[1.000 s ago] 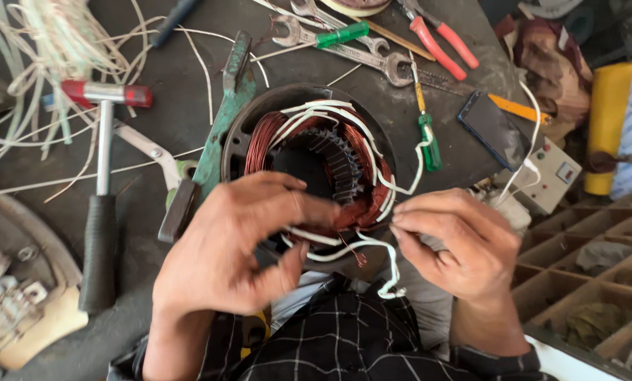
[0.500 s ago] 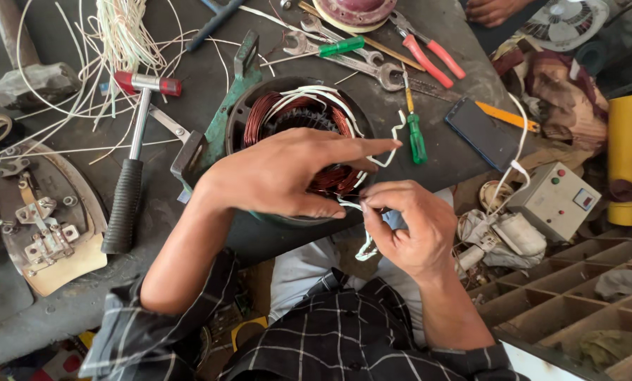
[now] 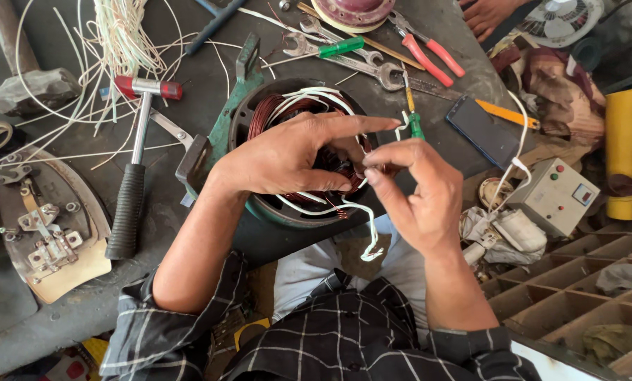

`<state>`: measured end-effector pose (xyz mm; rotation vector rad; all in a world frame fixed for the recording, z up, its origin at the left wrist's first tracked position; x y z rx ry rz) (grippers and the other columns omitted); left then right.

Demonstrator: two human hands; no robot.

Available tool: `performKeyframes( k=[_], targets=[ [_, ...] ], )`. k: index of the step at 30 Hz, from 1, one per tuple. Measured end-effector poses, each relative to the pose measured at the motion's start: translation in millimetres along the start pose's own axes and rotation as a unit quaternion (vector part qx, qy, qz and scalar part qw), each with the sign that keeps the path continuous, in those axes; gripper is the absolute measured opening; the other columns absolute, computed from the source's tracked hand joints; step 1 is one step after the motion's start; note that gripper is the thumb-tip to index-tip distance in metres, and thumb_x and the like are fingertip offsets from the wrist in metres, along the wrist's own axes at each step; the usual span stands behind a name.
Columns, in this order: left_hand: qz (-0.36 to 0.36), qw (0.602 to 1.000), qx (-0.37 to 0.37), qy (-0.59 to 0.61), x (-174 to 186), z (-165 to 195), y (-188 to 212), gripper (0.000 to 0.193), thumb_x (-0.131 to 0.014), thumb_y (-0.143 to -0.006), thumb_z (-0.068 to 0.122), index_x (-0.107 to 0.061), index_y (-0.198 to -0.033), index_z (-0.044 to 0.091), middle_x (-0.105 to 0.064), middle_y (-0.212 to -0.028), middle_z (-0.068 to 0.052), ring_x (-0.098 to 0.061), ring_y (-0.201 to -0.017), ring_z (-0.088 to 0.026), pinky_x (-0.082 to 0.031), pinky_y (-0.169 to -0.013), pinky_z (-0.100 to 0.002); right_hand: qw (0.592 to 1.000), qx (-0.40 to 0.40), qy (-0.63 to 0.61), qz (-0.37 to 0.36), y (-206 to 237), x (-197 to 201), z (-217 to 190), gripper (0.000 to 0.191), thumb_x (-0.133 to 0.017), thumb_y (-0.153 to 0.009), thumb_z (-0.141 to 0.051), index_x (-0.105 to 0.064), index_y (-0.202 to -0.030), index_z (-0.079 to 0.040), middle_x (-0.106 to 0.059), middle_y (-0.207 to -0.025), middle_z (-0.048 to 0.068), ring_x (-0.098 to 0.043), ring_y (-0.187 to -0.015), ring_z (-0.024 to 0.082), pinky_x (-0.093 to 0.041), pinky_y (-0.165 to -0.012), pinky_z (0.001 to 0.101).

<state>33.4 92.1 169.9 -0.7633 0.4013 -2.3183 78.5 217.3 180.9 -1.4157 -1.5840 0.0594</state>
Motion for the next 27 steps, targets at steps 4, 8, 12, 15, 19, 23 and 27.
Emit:
performKeyframes(
  k=[4,8,12,15,19,23,27],
  targets=[
    [-0.001,0.999,0.038,0.037,-4,-8,-2,0.084,-0.080,-0.089,0.007,-0.037,-0.161,0.008,-0.075,-0.117,-0.012,-0.079,-0.104,-0.022,-0.062,-0.094,-0.036,0.981,-0.098,-0.164,-0.040,-2,-10,29,0.013,-0.066,-0.103,-0.001,-0.065,-0.115,0.002,-0.068,-0.103,0.009,-0.066,-0.081,0.012,-0.053,-0.073,0.0228],
    [-0.002,0.998,0.060,0.012,-5,-12,-2,0.090,-0.080,-0.085,0.006,-0.035,-0.162,0.012,-0.078,-0.101,-0.009,-0.080,-0.094,-0.020,-0.062,-0.088,-0.035,0.957,-0.150,-0.244,-0.044,0,-19,48,0.013,-0.058,-0.109,-0.004,-0.065,-0.117,0.002,-0.068,-0.100,0.006,-0.060,-0.074,0.008,-0.049,-0.066,0.0212],
    [0.009,0.998,0.064,0.009,-4,-12,-2,0.091,-0.081,-0.085,0.007,-0.033,-0.162,0.012,-0.078,-0.098,-0.007,-0.079,-0.090,-0.018,-0.061,-0.085,-0.033,0.955,-0.156,-0.247,-0.040,2,-20,54,0.013,-0.056,-0.111,-0.005,-0.066,-0.116,0.002,-0.068,-0.100,0.007,-0.058,-0.073,0.008,-0.048,-0.066,0.0211],
    [0.011,0.998,0.065,0.018,-5,-12,-1,0.091,-0.081,-0.085,0.006,-0.032,-0.162,0.012,-0.078,-0.099,-0.006,-0.078,-0.089,-0.016,-0.061,-0.084,-0.031,0.949,-0.154,-0.271,-0.043,3,-19,53,0.012,-0.057,-0.110,-0.005,-0.065,-0.116,0.003,-0.068,-0.101,0.006,-0.060,-0.077,0.008,-0.050,-0.068,0.0213],
    [0.005,0.996,0.063,0.056,-3,-10,1,0.089,-0.079,-0.089,0.005,-0.031,-0.163,0.011,-0.078,-0.103,-0.006,-0.077,-0.091,-0.015,-0.062,-0.087,-0.031,0.963,-0.139,-0.227,-0.049,3,-16,51,0.010,-0.060,-0.107,-0.001,-0.066,-0.113,0.003,-0.065,-0.095,0.006,-0.062,-0.077,0.009,-0.047,-0.068,0.0210],
    [0.003,0.996,0.080,0.044,-2,-12,3,0.088,-0.077,-0.090,0.004,-0.031,-0.164,0.012,-0.079,-0.101,-0.006,-0.073,-0.085,-0.018,-0.059,-0.081,-0.032,0.959,-0.126,-0.249,-0.051,5,-15,48,0.009,-0.061,-0.105,0.003,-0.066,-0.112,0.003,-0.065,-0.103,0.008,-0.066,-0.085,0.011,-0.053,-0.075,0.0218],
    [0.004,0.998,0.062,0.019,-2,-10,0,0.089,-0.077,-0.087,0.004,-0.032,-0.163,0.012,-0.079,-0.098,-0.005,-0.079,-0.090,-0.017,-0.061,-0.088,-0.032,0.954,-0.105,-0.275,-0.060,6,-14,44,0.012,-0.064,-0.101,0.007,-0.065,-0.112,0.002,-0.066,-0.111,0.009,-0.067,-0.093,0.012,-0.056,-0.084,0.0241]
  ],
)
Point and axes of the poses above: each hand's wrist, its own y-axis away from the middle knuckle, its own x-axis out of the back of the hand, z = x × y, the point moved 10 cm from there along -y, towards the middle knuckle
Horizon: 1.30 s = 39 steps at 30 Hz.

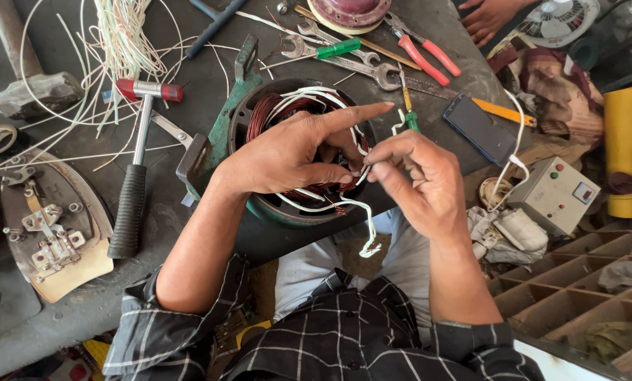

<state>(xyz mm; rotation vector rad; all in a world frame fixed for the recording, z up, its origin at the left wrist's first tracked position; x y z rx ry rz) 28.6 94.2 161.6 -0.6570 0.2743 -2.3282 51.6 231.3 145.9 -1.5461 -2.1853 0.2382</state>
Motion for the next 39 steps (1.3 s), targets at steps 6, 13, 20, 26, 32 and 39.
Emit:
performKeyframes(
  k=[6,13,20,26,32,39],
  targets=[
    [0.013,0.998,-0.020,-0.050,0,4,-1,0.091,-0.081,-0.082,0.007,-0.036,-0.161,0.012,-0.078,-0.096,-0.005,-0.078,-0.091,-0.020,-0.059,-0.088,-0.035,0.999,0.017,0.015,-0.043,3,-1,-3,0.027,-0.078,-0.086,0.008,-0.061,-0.105,-0.001,-0.063,-0.111,0.008,-0.065,-0.100,0.012,-0.054,-0.084,0.0234],
    [0.026,0.995,-0.006,-0.093,-4,3,-1,0.093,-0.083,-0.079,0.010,-0.038,-0.159,0.013,-0.077,-0.094,-0.002,-0.072,-0.097,-0.021,-0.055,-0.089,-0.039,0.999,-0.013,0.003,-0.051,13,-1,8,0.032,-0.072,-0.089,0.013,-0.059,-0.114,-0.003,-0.056,-0.118,0.007,-0.065,-0.107,0.012,-0.057,-0.089,0.0254],
    [0.051,0.983,-0.029,-0.173,-6,10,-1,0.090,-0.080,-0.081,0.011,-0.037,-0.160,0.014,-0.076,-0.095,0.001,-0.068,-0.101,-0.023,-0.053,-0.090,-0.041,0.996,-0.077,0.004,0.032,26,11,26,0.049,-0.065,-0.092,0.014,-0.051,-0.136,0.000,-0.068,-0.119,0.013,-0.071,-0.113,0.020,-0.059,-0.099,0.0304],
    [0.059,0.981,-0.036,-0.182,-6,13,0,0.090,-0.079,-0.080,0.010,-0.037,-0.160,0.015,-0.075,-0.094,0.001,-0.068,-0.100,-0.024,-0.053,-0.089,-0.041,0.993,-0.068,-0.046,0.088,31,14,31,0.049,-0.061,-0.096,0.015,-0.047,-0.140,-0.001,-0.067,-0.120,0.015,-0.072,-0.112,0.021,-0.061,-0.099,0.0321],
    [0.053,0.977,0.008,-0.207,-5,8,0,0.090,-0.078,-0.078,0.010,-0.040,-0.159,0.017,-0.071,-0.094,-0.005,-0.067,-0.095,-0.026,-0.053,-0.084,-0.041,0.995,-0.041,-0.028,0.085,31,11,27,0.048,-0.061,-0.094,0.016,-0.049,-0.137,-0.001,-0.065,-0.113,0.009,-0.066,-0.107,0.013,-0.056,-0.094,0.0237],
    [0.046,0.980,-0.018,-0.193,-6,13,0,0.089,-0.078,-0.081,0.011,-0.037,-0.160,0.016,-0.074,-0.094,-0.002,-0.067,-0.097,-0.027,-0.053,-0.087,-0.042,0.999,0.022,0.027,0.027,25,8,13,0.022,-0.066,-0.086,0.013,-0.064,-0.102,-0.002,-0.054,-0.109,0.004,-0.053,-0.088,0.004,-0.043,-0.075,0.0155]
  ],
)
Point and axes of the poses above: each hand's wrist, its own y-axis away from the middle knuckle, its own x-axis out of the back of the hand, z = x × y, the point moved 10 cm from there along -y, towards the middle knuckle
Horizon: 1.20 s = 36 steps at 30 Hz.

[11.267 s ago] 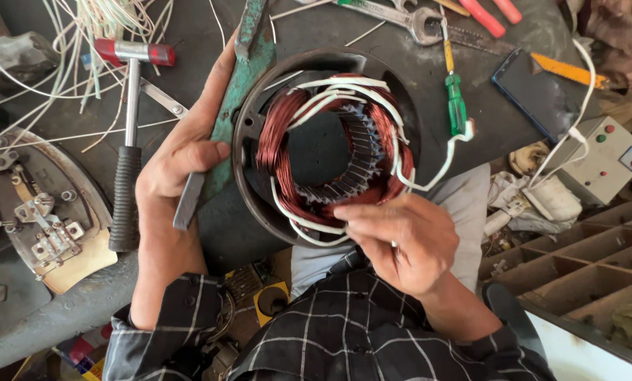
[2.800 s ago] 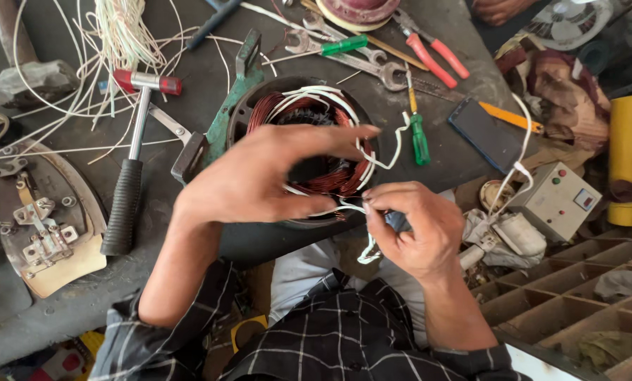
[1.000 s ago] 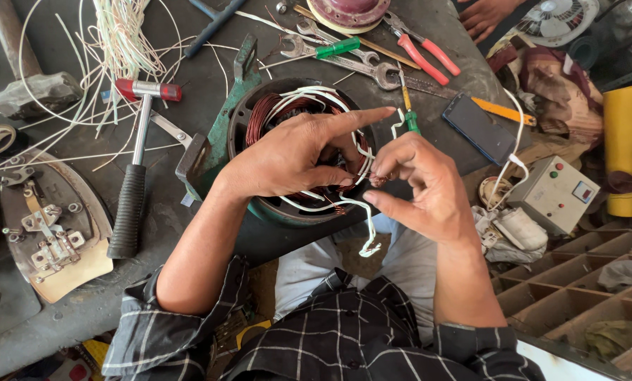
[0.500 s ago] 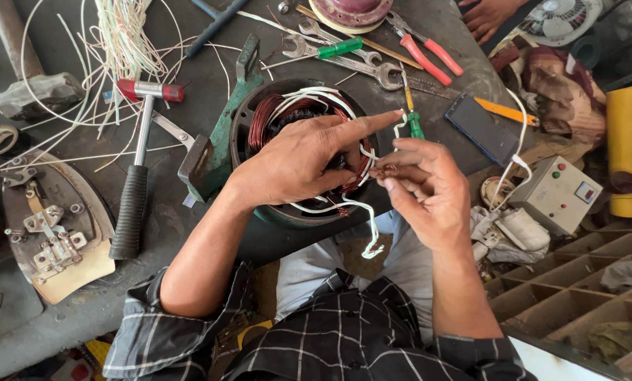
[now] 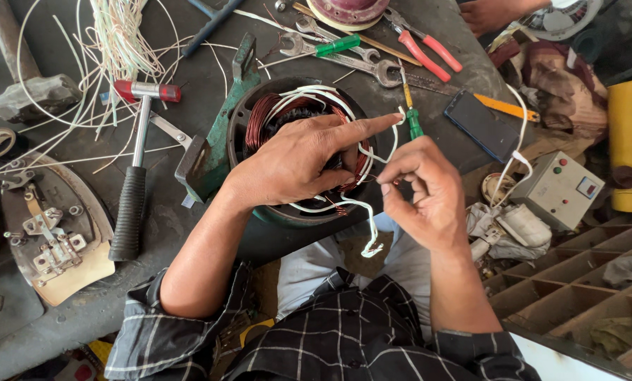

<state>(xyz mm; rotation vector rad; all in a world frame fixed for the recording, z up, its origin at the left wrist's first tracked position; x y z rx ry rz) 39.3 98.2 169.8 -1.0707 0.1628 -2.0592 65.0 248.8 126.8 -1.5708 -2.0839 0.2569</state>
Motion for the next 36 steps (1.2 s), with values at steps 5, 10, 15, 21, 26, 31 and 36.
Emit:
performKeyframes(
  k=[5,10,15,21,26,31,36],
  targets=[
    [-0.007,1.000,0.004,0.004,-2,-2,1,0.090,-0.078,-0.082,0.013,-0.035,-0.161,0.016,-0.075,-0.095,-0.001,-0.067,-0.097,-0.026,-0.053,-0.088,-0.042,1.000,-0.009,0.024,-0.004,-2,10,-2,0.021,-0.072,-0.086,0.010,-0.066,-0.100,-0.003,-0.055,-0.105,0.001,-0.054,-0.084,0.003,-0.041,-0.067,0.0159],
    [-0.003,1.000,-0.005,0.002,-3,0,1,0.090,-0.078,-0.083,0.012,-0.034,-0.161,0.017,-0.075,-0.096,-0.001,-0.068,-0.098,-0.025,-0.055,-0.088,-0.041,0.998,-0.047,-0.039,0.017,0,21,5,0.030,-0.077,-0.089,0.007,-0.070,-0.116,-0.002,-0.061,-0.106,0.001,-0.055,-0.083,0.002,-0.041,-0.069,0.0170],
    [-0.014,1.000,0.015,-0.012,-5,-4,2,0.091,-0.077,-0.082,0.010,-0.034,-0.161,0.019,-0.072,-0.093,-0.002,-0.069,-0.092,-0.024,-0.055,-0.083,-0.041,0.994,-0.062,0.077,0.035,6,42,4,0.031,-0.080,-0.087,0.006,-0.074,-0.117,-0.003,-0.067,-0.103,0.002,-0.051,-0.075,0.001,-0.033,-0.061,0.0154],
    [-0.011,1.000,0.006,-0.018,-5,-2,2,0.092,-0.077,-0.083,0.011,-0.032,-0.162,0.021,-0.070,-0.092,-0.002,-0.068,-0.091,-0.023,-0.054,-0.082,-0.040,0.984,0.005,0.158,0.078,15,77,-16,0.017,-0.078,-0.094,0.009,-0.076,-0.107,-0.002,-0.072,-0.102,0.007,-0.052,-0.066,0.001,-0.034,-0.057,0.0155],
    [-0.015,0.999,0.023,-0.034,-6,-4,3,0.094,-0.078,-0.082,0.012,-0.031,-0.162,0.022,-0.066,-0.091,-0.006,-0.067,-0.088,-0.025,-0.052,-0.078,-0.042,0.979,0.020,0.124,0.163,26,108,-26,0.004,-0.071,-0.102,0.006,-0.072,-0.101,0.002,-0.072,-0.102,0.009,-0.064,-0.079,0.007,-0.049,-0.073,0.0195],
    [-0.008,1.000,0.007,-0.002,-3,-1,4,0.095,-0.077,-0.082,0.009,-0.029,-0.164,0.022,-0.068,-0.095,-0.006,-0.068,-0.091,-0.027,-0.052,-0.081,-0.043,0.953,0.086,0.135,0.256,28,104,-65,0.011,-0.074,-0.097,0.000,-0.071,-0.108,0.002,-0.074,-0.105,0.013,-0.064,-0.074,0.014,-0.051,-0.065,0.0227],
    [-0.006,1.000,0.011,-0.004,-1,0,5,0.096,-0.078,-0.081,0.009,-0.030,-0.163,0.021,-0.067,-0.096,-0.007,-0.067,-0.090,-0.027,-0.053,-0.080,-0.042,0.907,0.158,0.391,0.005,-4,2,-95,0.028,-0.083,-0.077,-0.013,-0.075,-0.103,-0.004,-0.073,-0.105,0.012,-0.069,-0.100,0.030,-0.058,-0.087,0.0441]
  ],
)
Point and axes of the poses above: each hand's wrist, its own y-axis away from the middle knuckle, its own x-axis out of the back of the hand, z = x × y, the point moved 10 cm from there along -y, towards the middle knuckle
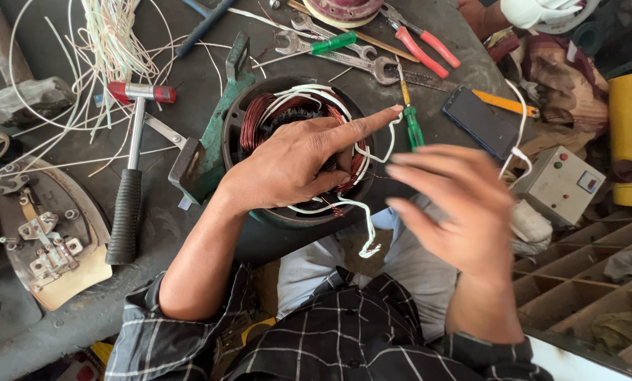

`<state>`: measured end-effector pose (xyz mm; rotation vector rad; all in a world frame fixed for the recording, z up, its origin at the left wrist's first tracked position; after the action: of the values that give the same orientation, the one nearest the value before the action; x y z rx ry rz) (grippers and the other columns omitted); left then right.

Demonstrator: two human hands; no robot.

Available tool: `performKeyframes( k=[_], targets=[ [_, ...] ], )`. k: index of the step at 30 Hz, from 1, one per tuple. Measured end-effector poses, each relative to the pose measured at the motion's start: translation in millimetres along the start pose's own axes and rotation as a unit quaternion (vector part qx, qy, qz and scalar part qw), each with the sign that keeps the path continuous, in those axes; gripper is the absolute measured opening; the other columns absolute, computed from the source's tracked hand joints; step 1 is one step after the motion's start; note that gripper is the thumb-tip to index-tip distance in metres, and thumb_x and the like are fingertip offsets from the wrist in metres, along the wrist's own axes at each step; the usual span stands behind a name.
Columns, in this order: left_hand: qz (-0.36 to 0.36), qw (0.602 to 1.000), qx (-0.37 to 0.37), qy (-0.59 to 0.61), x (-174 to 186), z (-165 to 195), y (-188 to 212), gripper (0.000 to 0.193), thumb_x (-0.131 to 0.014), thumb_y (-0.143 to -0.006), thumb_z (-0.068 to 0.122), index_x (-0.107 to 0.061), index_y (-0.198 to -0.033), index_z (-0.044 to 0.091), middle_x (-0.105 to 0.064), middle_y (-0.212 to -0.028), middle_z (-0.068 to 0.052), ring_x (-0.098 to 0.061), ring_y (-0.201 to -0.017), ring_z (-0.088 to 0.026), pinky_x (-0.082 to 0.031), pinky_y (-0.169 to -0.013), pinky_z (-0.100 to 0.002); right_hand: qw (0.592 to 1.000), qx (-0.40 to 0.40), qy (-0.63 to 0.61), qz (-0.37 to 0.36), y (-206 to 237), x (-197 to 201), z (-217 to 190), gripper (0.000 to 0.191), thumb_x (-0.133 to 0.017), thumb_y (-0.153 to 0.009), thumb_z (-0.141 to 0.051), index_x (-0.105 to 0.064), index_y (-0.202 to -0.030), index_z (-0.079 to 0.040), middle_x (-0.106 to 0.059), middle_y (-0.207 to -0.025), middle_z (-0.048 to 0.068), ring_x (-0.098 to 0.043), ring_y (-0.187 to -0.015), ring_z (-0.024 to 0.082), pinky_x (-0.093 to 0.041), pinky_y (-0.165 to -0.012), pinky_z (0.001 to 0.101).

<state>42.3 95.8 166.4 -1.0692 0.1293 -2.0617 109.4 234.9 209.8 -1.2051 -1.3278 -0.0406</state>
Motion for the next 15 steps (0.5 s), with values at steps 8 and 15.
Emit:
performKeyframes(
  k=[8,15],
  targets=[
    [-0.001,1.000,-0.001,0.021,0,0,-1,0.094,-0.076,-0.083,0.007,-0.031,-0.164,0.022,-0.070,-0.096,-0.006,-0.069,-0.089,-0.025,-0.055,-0.080,-0.040,0.988,-0.107,-0.064,-0.093,-16,-38,27,0.015,-0.083,-0.084,-0.008,-0.078,-0.097,-0.005,-0.074,-0.090,0.008,-0.071,-0.081,0.022,-0.055,-0.070,0.0338],
    [-0.004,0.999,-0.031,0.023,-1,6,-2,0.098,-0.075,-0.082,0.006,-0.025,-0.165,0.021,-0.071,-0.090,-0.003,-0.068,-0.089,-0.025,-0.055,-0.084,-0.040,0.976,-0.172,-0.124,-0.058,5,-22,65,0.010,-0.076,-0.094,-0.002,-0.077,-0.104,-0.003,-0.076,-0.094,0.007,-0.074,-0.083,0.015,-0.055,-0.072,0.0254]
  ],
)
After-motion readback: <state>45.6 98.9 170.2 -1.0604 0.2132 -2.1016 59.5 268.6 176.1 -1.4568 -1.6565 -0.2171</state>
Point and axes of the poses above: each hand's wrist, its own y-axis away from the middle knuckle, its own x-axis out of the back of the hand, z = x × y, the point moved 10 cm from there along -y, towards the middle knuckle
